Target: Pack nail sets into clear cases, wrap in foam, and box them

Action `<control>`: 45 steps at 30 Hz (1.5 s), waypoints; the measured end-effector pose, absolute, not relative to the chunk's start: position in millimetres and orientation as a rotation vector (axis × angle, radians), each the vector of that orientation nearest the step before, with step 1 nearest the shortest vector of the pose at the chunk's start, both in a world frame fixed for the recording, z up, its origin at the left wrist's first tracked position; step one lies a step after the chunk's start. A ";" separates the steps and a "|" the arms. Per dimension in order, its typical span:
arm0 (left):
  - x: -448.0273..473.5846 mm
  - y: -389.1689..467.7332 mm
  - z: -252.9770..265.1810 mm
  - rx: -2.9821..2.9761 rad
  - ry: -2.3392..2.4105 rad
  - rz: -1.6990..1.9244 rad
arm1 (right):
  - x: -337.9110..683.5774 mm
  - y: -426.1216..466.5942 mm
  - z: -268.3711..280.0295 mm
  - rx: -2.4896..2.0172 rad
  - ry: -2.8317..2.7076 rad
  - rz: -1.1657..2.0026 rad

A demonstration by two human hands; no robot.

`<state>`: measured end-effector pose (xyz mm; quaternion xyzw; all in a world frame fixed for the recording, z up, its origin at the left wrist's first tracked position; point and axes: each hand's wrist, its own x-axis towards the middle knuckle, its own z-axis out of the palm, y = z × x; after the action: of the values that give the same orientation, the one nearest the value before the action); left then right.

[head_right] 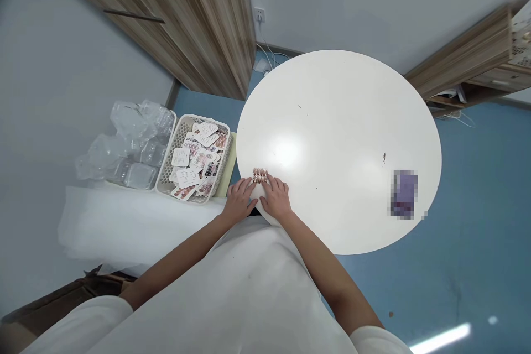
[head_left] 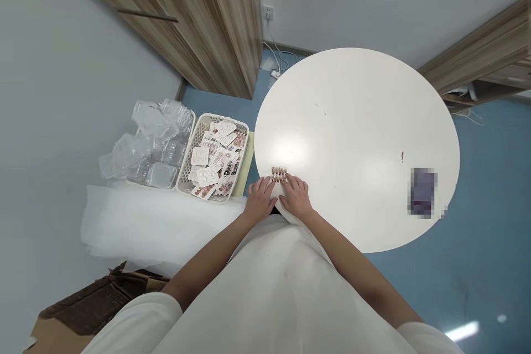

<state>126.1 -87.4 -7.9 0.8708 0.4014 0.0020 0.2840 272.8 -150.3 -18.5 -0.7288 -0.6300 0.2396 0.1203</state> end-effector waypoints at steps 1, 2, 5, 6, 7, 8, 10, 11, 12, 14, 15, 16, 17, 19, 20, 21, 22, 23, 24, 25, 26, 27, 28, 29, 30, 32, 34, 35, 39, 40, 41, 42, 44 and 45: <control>126.7 -85.4 -8.1 2.322 1.095 0.020 | 271.5 -146.5 -18.0 -2.135 -1.846 0.697; 127.4 -83.0 -8.2 2.314 1.116 0.031 | 270.3 -142.8 -17.5 -2.138 -1.851 0.693; 129.4 -73.8 -9.0 2.298 1.165 0.043 | 267.0 -132.1 -17.1 -2.145 -1.859 0.675; 130.0 -70.5 -9.3 2.296 1.174 0.051 | 266.2 -128.8 -17.2 -2.148 -1.859 0.671; 130.5 -67.4 -9.6 2.294 1.179 0.061 | 265.4 -125.7 -17.4 -2.150 -1.859 0.669; 131.0 -64.6 -9.9 2.292 1.182 0.072 | 264.7 -123.0 -17.6 -2.152 -1.859 0.667; 131.6 -60.0 -10.5 2.293 1.186 0.084 | 263.8 -118.4 -18.3 -2.157 -1.861 0.660; 131.8 -58.3 -10.7 2.295 1.189 0.083 | 263.5 -116.6 -18.6 -2.158 -1.863 0.656; 131.9 -56.9 -10.9 2.296 1.192 0.082 | 263.4 -115.1 -18.9 -2.161 -1.865 0.651; 132.1 -55.4 -11.2 2.298 1.199 0.083 | 263.2 -113.1 -19.2 -2.162 -1.874 0.646; 132.2 -55.0 -11.4 2.300 1.203 0.084 | 263.2 -112.4 -19.3 -2.164 -1.878 0.644; 132.2 -54.9 -11.4 2.304 1.208 0.082 | 263.2 -111.9 -19.2 -2.165 -1.883 0.643; 132.2 -54.8 -11.4 2.311 1.214 0.074 | 263.2 -111.6 -18.9 -2.166 -1.890 0.643; 132.2 -54.9 -11.2 2.341 1.226 0.031 | 263.2 -111.3 -18.1 -2.170 -1.906 0.636; 132.2 -55.0 -10.9 2.360 1.233 0.001 | 263.2 -111.2 -17.5 -2.173 -1.916 0.629; 132.3 -55.1 -10.7 2.382 1.240 -0.031 | 263.2 -111.2 -17.0 -2.176 -1.927 0.622; 132.3 -55.2 -10.5 2.402 1.245 -0.058 | 263.3 -111.3 -16.6 -2.180 -1.938 0.614; 132.4 -55.3 -10.4 2.421 1.248 -0.077 | 263.4 -111.4 -16.2 -2.187 -1.947 0.605; 132.4 -55.4 -10.4 2.437 1.249 -0.088 | 263.5 -111.5 -16.0 -2.194 -1.953 0.598; 132.4 -55.7 -10.6 2.448 1.248 -0.090 | 263.6 -111.6 -15.9 -2.199 -1.959 0.593; 132.3 -55.9 -11.0 2.456 1.246 -0.087 | 263.6 -111.8 -16.0 -2.203 -1.962 0.589; 132.2 -56.3 -11.6 2.461 1.245 -0.082 | 263.7 -111.9 -16.2 -2.204 -1.963 0.587; 132.0 -56.7 -12.4 2.464 1.244 -0.077 | 263.8 -112.1 -16.4 -2.203 -1.963 0.587; 131.8 -57.2 -13.2 2.464 1.244 -0.074 | 263.7 -112.3 -16.7 -2.202 -1.962 0.588; 131.6 -57.8 -14.1 2.463 1.244 -0.071 | 263.7 -112.5 -16.9 -2.201 -1.961 0.592; 131.3 -59.0 -16.0 2.455 1.250 -0.064 | 263.4 -113.6 -17.4 -2.198 -1.960 0.601; 131.1 -60.5 -17.7 2.442 1.259 -0.046 | 262.9 -116.2 -17.5 -2.199 -1.958 0.611; 131.1 -61.6 -18.5 2.434 1.264 -0.034 | 262.7 -118.3 -17.4 -2.201 -1.957 0.614; 130.7 -69.3 -20.5 2.388 1.313 0.024 | 262.8 -133.5 -15.7 -2.208 -1.963 0.623; 130.3 -72.5 -20.6 2.374 1.332 0.037 | 263.4 -138.5 -14.8 -2.203 -1.973 0.624; 129.8 -76.3 -20.5 2.360 1.351 0.048 | 264.3 -143.5 -13.7 -2.196 -1.987 0.623; 129.2 -80.8 -20.1 2.350 1.370 0.058 | 265.6 -148.5 -12.6 -2.185 -2.004 0.621; 127.7 -91.5 -18.5 2.336 1.416 0.077 | 269.2 -157.5 -10.1 -2.147 -2.047 0.609; 126.8 -97.9 -17.3 2.332 1.443 0.086 | 271.5 -161.4 -8.8 -2.122 -2.068 0.600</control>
<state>126.8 -97.9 -17.3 0.8331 0.5157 0.0307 0.1976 271.5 -161.4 -8.8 -0.7007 -0.6828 0.1980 0.0592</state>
